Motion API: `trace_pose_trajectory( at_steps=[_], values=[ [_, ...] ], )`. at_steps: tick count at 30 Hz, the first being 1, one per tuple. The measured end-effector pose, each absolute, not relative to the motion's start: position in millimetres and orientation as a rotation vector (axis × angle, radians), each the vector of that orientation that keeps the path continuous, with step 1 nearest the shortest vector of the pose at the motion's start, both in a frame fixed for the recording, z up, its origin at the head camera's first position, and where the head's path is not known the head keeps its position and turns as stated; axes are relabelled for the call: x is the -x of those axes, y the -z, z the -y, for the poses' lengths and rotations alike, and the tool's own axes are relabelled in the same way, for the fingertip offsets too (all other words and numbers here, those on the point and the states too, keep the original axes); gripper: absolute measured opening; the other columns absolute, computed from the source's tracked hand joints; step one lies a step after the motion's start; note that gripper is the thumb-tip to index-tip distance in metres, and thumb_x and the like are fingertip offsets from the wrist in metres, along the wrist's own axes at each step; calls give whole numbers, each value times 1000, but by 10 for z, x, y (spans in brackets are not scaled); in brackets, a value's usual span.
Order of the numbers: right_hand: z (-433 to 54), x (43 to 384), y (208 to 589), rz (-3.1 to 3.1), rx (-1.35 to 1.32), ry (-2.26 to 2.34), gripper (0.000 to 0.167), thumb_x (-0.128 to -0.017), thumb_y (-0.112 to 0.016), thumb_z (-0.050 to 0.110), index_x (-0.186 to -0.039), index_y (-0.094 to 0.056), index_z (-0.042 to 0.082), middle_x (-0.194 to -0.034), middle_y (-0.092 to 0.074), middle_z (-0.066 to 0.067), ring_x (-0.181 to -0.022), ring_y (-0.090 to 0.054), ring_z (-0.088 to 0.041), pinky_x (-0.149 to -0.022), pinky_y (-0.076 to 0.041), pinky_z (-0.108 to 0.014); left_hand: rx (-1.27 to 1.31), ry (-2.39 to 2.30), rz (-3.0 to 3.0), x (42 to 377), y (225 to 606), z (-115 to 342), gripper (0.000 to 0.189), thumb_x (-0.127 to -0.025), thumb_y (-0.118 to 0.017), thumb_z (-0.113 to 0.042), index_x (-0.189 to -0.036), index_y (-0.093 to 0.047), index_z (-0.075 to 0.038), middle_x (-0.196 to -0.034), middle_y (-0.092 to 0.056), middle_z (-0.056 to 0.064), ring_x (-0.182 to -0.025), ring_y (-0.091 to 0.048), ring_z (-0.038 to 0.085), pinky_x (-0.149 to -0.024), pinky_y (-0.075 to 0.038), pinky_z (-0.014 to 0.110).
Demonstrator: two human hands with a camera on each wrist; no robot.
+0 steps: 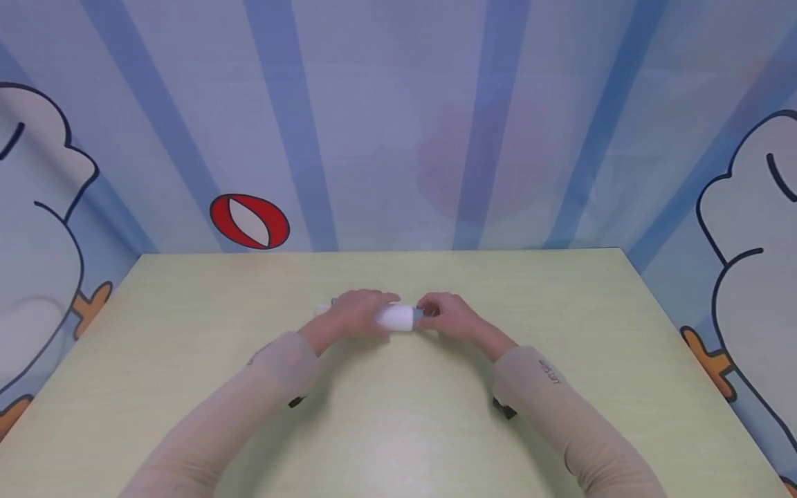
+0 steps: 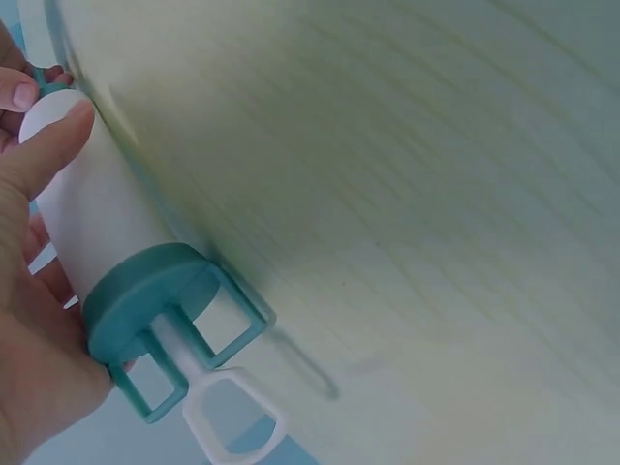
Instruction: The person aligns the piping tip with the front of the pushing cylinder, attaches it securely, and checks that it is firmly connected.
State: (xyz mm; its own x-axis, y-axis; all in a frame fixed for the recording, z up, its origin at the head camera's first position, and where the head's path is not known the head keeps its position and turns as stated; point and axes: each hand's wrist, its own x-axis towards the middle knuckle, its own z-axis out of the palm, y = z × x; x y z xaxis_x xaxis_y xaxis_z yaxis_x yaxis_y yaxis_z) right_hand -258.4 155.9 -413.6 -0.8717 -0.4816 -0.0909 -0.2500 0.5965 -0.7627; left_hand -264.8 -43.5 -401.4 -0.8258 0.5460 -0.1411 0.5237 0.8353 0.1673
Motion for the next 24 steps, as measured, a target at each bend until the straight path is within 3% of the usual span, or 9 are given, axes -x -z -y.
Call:
trace_pose_trajectory(
  at_steps=[5, 14, 24],
  values=[
    [-1629, 2670, 4270, -2560, 607, 1132, 33, -79, -64, 17, -105, -56, 0, -93, -61, -13, -78, -55, -17, -60, -46, -25, -832, -164, -2859, 2647, 4013, 456, 68, -69, -73, -37, -128, -45, -21, -117, -56, 3, -99, -56, 21, -81, -43, 38],
    [-1838, 2612, 4187, -2659, 533, 1096, 39, -79, -64, 19, -111, -55, -1, -100, -62, -15, -87, -57, -22, -74, -47, -32, -853, -215, -2943, 2606, 4085, 658, 72, -70, -69, -45, -132, -40, -22, -132, -46, 1, -121, -41, 22, -95, -30, 48],
    [-2078, 2537, 4125, -2703, 525, 1085, 38, -84, -59, 20, -115, -52, -2, -108, -58, -20, -94, -55, -27, -78, -45, -38, -858, -301, -2918, 2539, 4069, 811, 70, -75, -65, -43, -134, -37, -19, -135, -41, 5, -126, -35, 23, -98, -26, 50]
  ],
)
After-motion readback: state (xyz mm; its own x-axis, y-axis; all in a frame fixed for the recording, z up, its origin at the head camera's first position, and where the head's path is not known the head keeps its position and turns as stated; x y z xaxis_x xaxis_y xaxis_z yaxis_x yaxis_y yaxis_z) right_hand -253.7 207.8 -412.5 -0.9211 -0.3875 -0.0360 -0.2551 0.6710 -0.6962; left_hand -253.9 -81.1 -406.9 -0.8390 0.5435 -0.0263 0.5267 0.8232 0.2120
